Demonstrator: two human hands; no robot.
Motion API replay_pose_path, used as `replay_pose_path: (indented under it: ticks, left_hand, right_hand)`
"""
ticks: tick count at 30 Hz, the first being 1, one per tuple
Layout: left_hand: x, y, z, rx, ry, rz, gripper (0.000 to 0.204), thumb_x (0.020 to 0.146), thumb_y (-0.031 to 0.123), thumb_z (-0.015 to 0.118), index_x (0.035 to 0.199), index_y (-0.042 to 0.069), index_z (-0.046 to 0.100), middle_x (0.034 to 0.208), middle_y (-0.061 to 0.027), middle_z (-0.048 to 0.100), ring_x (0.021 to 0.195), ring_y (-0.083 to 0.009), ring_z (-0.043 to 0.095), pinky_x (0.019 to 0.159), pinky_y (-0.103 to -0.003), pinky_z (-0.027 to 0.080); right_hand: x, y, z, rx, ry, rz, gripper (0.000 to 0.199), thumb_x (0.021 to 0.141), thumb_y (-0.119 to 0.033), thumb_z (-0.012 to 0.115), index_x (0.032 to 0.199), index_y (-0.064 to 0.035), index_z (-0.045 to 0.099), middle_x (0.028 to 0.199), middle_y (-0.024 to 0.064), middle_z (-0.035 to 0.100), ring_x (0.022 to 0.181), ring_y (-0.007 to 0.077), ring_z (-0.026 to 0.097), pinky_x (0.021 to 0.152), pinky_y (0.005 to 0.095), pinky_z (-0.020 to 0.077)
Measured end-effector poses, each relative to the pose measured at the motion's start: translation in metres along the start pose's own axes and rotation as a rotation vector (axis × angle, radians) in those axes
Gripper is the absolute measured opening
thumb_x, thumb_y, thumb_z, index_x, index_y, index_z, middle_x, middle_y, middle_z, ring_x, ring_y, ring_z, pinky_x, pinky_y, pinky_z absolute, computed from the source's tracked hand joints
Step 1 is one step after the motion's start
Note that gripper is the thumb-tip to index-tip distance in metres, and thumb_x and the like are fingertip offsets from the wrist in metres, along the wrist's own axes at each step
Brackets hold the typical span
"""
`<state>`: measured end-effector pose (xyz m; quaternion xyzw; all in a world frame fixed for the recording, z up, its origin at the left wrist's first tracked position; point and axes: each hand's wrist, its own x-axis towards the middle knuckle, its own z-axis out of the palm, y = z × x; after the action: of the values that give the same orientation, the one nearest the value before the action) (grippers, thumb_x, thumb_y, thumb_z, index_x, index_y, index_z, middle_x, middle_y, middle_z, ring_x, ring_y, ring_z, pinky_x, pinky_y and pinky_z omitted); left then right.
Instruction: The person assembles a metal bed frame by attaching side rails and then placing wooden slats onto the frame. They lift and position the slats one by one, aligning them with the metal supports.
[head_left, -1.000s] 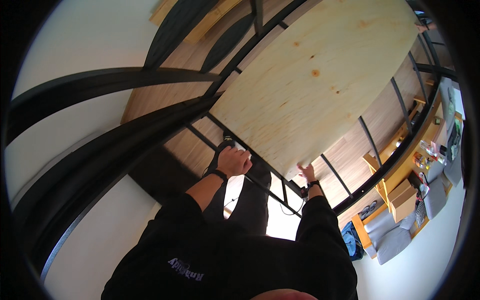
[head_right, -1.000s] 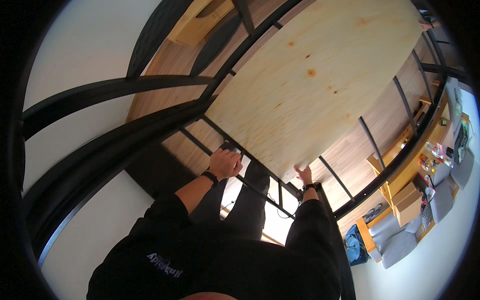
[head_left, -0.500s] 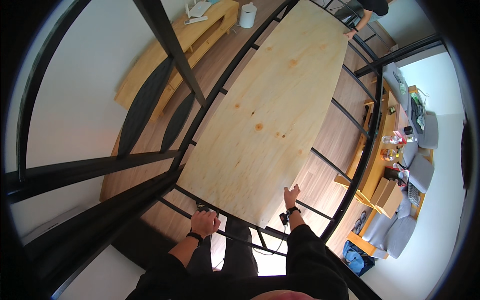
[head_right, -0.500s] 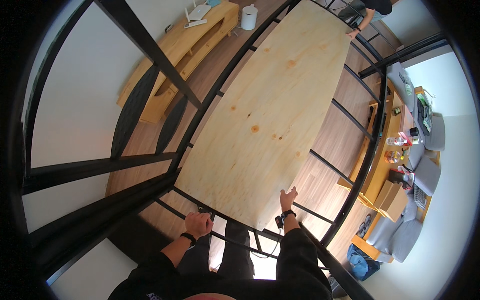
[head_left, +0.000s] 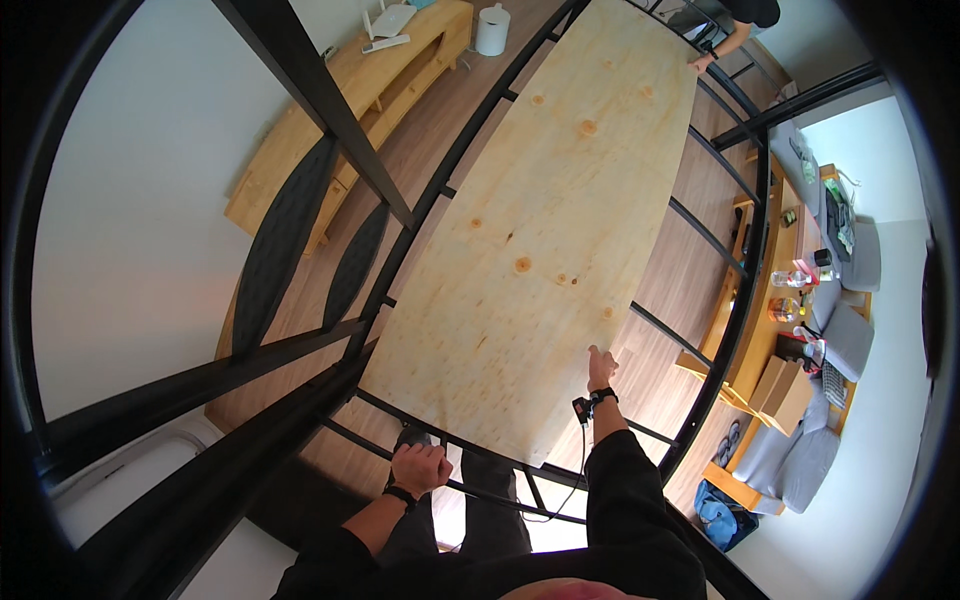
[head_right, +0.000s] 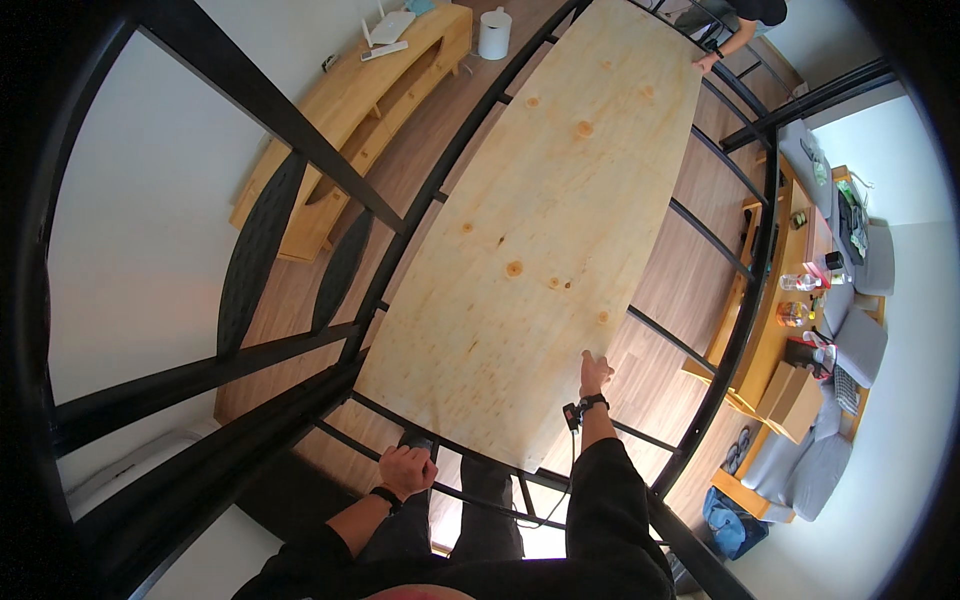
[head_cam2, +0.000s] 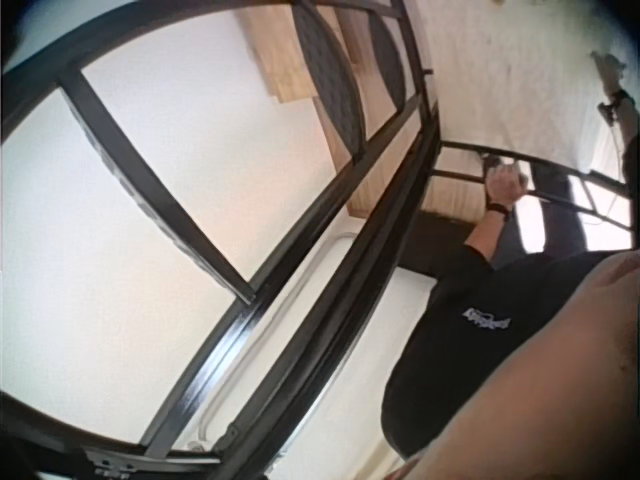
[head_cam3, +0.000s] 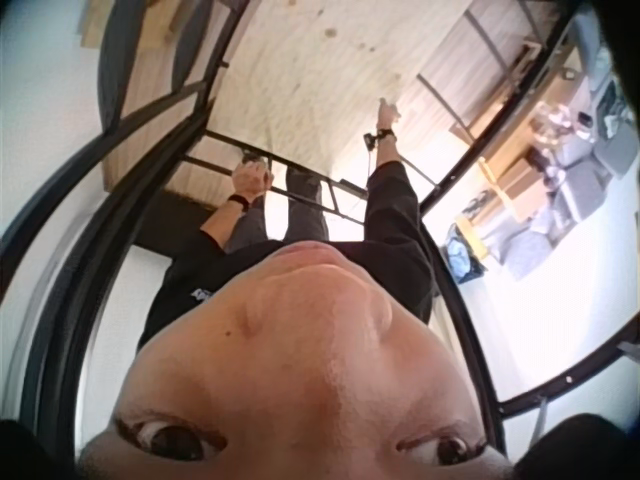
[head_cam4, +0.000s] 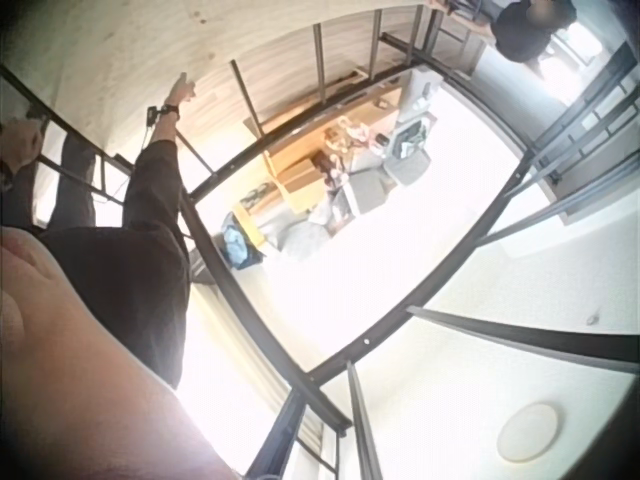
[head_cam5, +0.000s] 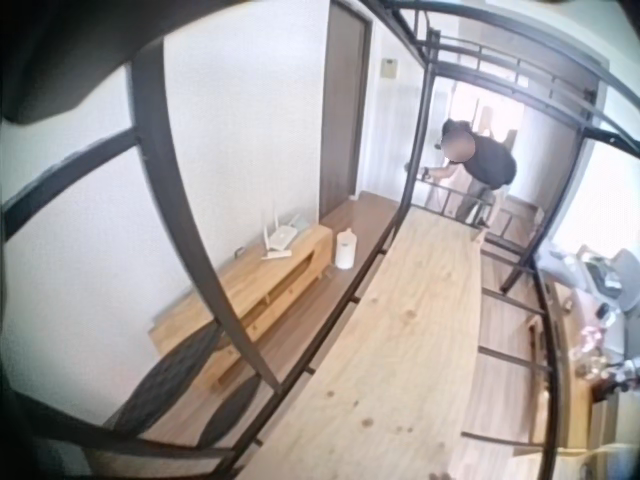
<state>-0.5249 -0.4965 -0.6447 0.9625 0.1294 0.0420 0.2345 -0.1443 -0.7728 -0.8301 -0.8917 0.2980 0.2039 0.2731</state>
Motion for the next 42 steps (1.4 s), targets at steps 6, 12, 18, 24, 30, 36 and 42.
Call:
replay_pose_path:
  ticks: [6,12,18,24,30,36,42]
  left_hand:
    - [0.002,-0.001,-0.002,-0.014,0.010,0.028,0.015,0.074,0.020,0.067,0.065,0.016,0.055,0.061,-0.0015,0.056,0.059,-0.0232,0.057,0.057,-0.038,0.040]
    - [0.001,-0.001,-0.002,-0.008,-0.002,0.020,0.015,0.074,0.019,0.067,0.065,0.016,0.056,0.062,-0.0019,0.057,0.059,-0.0231,0.057,0.057,-0.038,0.040]
    - [-0.001,-0.002,-0.002,0.010,-0.007,0.014,0.013,0.076,0.023,0.067,0.069,0.016,0.060,0.062,-0.0006,0.059,0.061,-0.0217,0.058,0.060,-0.038,0.041]
    - [-0.004,-0.003,0.001,0.032,-0.015,0.012,0.013,0.076,0.024,0.067,0.069,0.017,0.059,0.062,-0.0003,0.059,0.061,-0.0216,0.058,0.061,-0.038,0.041]
    - [-0.004,-0.002,0.002,0.034,-0.007,0.001,0.015,0.075,0.024,0.067,0.067,0.017,0.058,0.062,0.0002,0.058,0.060,-0.0216,0.057,0.060,-0.037,0.041]
    - [-0.003,-0.002,0.001,0.036,-0.018,0.015,0.013,0.075,0.024,0.067,0.067,0.017,0.059,0.062,-0.0004,0.059,0.060,-0.0216,0.057,0.059,-0.038,0.040]
    - [-0.003,-0.002,0.000,0.053,-0.041,0.012,0.013,0.075,0.023,0.066,0.067,0.016,0.059,0.062,-0.0009,0.059,0.059,-0.0221,0.057,0.058,-0.038,0.040]
  right_hand:
    - [0.001,-0.003,0.000,0.020,-0.015,0.001,0.077,0.079,-0.042,0.072,0.137,0.0073,0.057,0.143,0.0349,0.038,0.135,0.0552,0.039,0.109,0.0605,0.0391]
    - [0.009,0.002,0.001,-0.022,-0.039,0.018,0.079,0.080,-0.043,0.071,0.138,0.0080,0.056,0.143,0.0363,0.037,0.133,0.0565,0.039,0.109,0.0599,0.0391]
    - [0.012,0.002,0.003,-0.057,-0.046,0.009,0.080,0.081,-0.045,0.070,0.140,0.0071,0.054,0.142,0.0365,0.038,0.131,0.0561,0.042,0.109,0.0605,0.0401]
    - [0.010,0.009,0.012,-0.099,-0.008,-0.017,0.083,0.079,-0.043,0.071,0.143,0.0062,0.049,0.142,0.0371,0.037,0.133,0.0586,0.039,0.110,0.0616,0.0397]
    - [0.013,0.015,0.014,-0.118,0.008,-0.062,0.084,0.077,-0.040,0.074,0.141,0.0067,0.048,0.141,0.0380,0.037,0.133,0.0615,0.038,0.111,0.0632,0.0376]
    - [0.010,0.018,0.016,-0.144,0.005,-0.089,0.082,0.077,-0.037,0.075,0.140,0.0069,0.045,0.141,0.0372,0.036,0.131,0.0593,0.039,0.109,0.0644,0.0384]
    - [0.006,0.021,0.014,-0.111,-0.009,-0.124,0.080,0.078,-0.035,0.075,0.138,0.0072,0.043,0.139,0.0351,0.036,0.128,0.0571,0.039,0.105,0.0649,0.0397]
